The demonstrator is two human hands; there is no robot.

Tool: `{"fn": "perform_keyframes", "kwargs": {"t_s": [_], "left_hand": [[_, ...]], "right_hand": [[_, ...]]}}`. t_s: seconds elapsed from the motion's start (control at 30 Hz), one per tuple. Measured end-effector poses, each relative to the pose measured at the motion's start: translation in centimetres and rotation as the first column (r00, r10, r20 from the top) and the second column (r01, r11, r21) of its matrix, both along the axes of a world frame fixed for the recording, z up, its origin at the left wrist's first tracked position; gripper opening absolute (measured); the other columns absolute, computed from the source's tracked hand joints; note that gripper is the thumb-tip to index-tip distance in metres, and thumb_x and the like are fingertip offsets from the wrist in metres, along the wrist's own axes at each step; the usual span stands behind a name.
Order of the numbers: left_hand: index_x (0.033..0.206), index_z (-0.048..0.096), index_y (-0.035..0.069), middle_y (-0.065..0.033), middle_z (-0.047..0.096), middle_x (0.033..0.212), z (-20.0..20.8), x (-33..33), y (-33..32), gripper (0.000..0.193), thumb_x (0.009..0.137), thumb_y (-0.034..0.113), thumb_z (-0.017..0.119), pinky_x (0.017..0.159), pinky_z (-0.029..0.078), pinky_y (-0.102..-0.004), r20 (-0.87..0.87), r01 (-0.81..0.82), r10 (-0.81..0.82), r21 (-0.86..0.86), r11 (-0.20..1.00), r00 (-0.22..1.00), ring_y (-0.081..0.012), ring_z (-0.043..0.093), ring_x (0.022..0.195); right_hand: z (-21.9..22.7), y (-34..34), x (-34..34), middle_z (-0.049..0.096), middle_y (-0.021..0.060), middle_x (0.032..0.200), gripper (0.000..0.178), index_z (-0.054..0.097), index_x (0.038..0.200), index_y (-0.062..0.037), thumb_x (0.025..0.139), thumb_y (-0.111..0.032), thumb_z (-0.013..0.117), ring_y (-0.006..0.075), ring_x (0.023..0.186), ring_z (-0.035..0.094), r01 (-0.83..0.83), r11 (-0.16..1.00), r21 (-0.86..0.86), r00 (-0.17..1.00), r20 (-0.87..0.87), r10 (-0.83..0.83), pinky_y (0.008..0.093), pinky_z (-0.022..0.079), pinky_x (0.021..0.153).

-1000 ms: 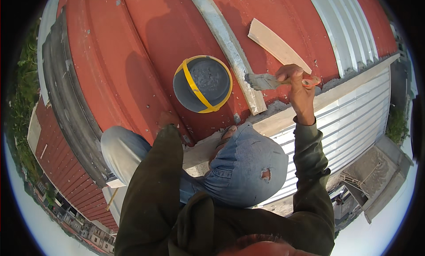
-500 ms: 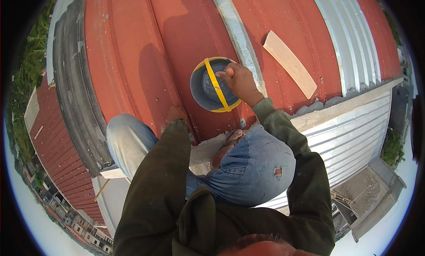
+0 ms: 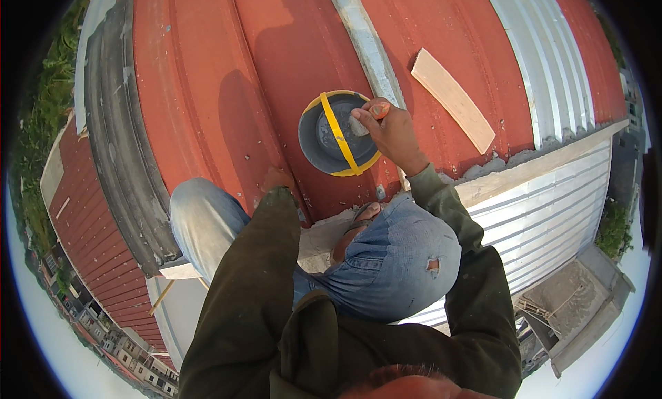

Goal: The person applies a gray substance to the seam between two different types of metal roofing sheets using a brush and a small piece of material, then stands up and walks along the ridge.

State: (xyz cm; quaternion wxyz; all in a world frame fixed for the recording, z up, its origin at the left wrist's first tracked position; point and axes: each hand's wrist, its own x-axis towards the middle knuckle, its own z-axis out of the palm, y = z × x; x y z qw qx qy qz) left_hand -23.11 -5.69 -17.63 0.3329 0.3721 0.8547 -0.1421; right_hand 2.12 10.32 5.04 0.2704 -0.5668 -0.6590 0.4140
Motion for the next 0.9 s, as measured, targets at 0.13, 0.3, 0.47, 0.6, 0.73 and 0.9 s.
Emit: {"fn": "perform_keyframes", "kwargs": {"t_s": [0.13, 0.3, 0.47, 0.6, 0.73, 0.9], "left_hand": [[0.096, 0.057, -0.003, -0.0236, 0.061, 0.1, 0.1, 1.0, 0.9, 0.03, 0.084, 0.023, 0.05, 0.081, 0.048, -0.0415, 0.012, 0.02, -0.021, 0.073, 0.997, 1.0, -0.0346, 0.06, 0.096], [0.11, 0.051, 0.007, -0.0151, 0.059, 0.112, -5.6, -3.1, -1.5, 0.034, 0.085, 0.031, 0.049, 0.088, 0.041, -0.0463, -0.005, 0.09, -0.091, -0.1, 0.991, 0.996, -0.0315, 0.057, 0.104], [0.105, 0.054, 0.003, -0.0181, 0.062, 0.105, -3.4, -2.0, -0.6, 0.032, 0.082, 0.027, 0.054, 0.084, 0.046, -0.0447, 0.103, 0.027, -0.019, -0.079, 0.996, 0.994, -0.0353, 0.06, 0.099], [0.096, 0.059, -0.001, -0.0199, 0.064, 0.096, -2.5, -0.8, 0.4, 0.029, 0.08, 0.024, 0.055, 0.081, 0.048, -0.0423, 0.078, -0.065, 0.068, -0.048, 0.997, 0.995, -0.0355, 0.062, 0.094], [0.096, 0.061, 0.001, -0.0184, 0.064, 0.098, -5.7, -4.8, -1.8, 0.028, 0.079, 0.022, 0.057, 0.077, 0.05, -0.0374, 0.052, 0.301, -0.298, -0.053, 0.952, 0.953, -0.0321, 0.063, 0.092], [0.093, 0.066, 0.002, -0.0139, 0.065, 0.096, -1.7, -1.2, 1.3, 0.024, 0.079, 0.019, 0.056, 0.077, 0.05, -0.035, 0.113, 0.547, -0.537, -0.248, 0.799, 0.836, -0.0293, 0.063, 0.092]], "right_hand": [[1.2, -0.1, 4.4, 0.063, 0.0093, 0.067, 0.037, 0.061, 0.078, 0.0008, 0.086, -0.035, 0.06, 0.0181, 0.062, 0.061, 0.212, 0.973, -0.09, 0.963, -0.151, -0.223, 0.0266, 0.047, 0.057], [-0.2, -1.5, 7.6, 0.064, 0.0109, 0.081, 0.038, 0.06, 0.087, -0.0003, 0.089, -0.038, 0.055, 0.0148, 0.072, 0.062, 0.323, 0.817, -0.477, 0.547, -0.611, -0.573, 0.0237, 0.05, 0.062], [-0.9, -4.6, 14.6, 0.062, 0.0109, 0.092, 0.029, 0.058, 0.094, -0.0037, 0.088, -0.032, 0.058, 0.0158, 0.083, 0.06, 0.403, 0.737, -0.543, 0.31, -0.677, -0.668, 0.0266, 0.052, 0.068], [-1.1, -8.8, 24.0, 0.061, 0.0095, 0.098, 0.021, 0.058, 0.096, -0.0024, 0.085, -0.019, 0.063, 0.016, 0.088, 0.06, 0.589, 0.676, -0.442, 0.387, -0.581, -0.716, 0.0271, 0.052, 0.076], [-2.2, -11.2, 26.4, 0.062, 0.009, 0.094, 0.018, 0.059, 0.094, -0.0008, 0.085, -0.016, 0.063, 0.0153, 0.086, 0.059, 0.717, 0.634, -0.29, 0.52, -0.383, -0.764, 0.0265, 0.049, 0.077], [-5.5, -14.6, 29.6, 0.062, 0.0064, 0.082, 0.016, 0.06, 0.091, 0.0001, 0.082, -0.01, 0.066, 0.0115, 0.079, 0.058, 0.633, 0.774, 0.013, 0.767, 0.124, -0.63, 0.024, 0.046, 0.071]]}}
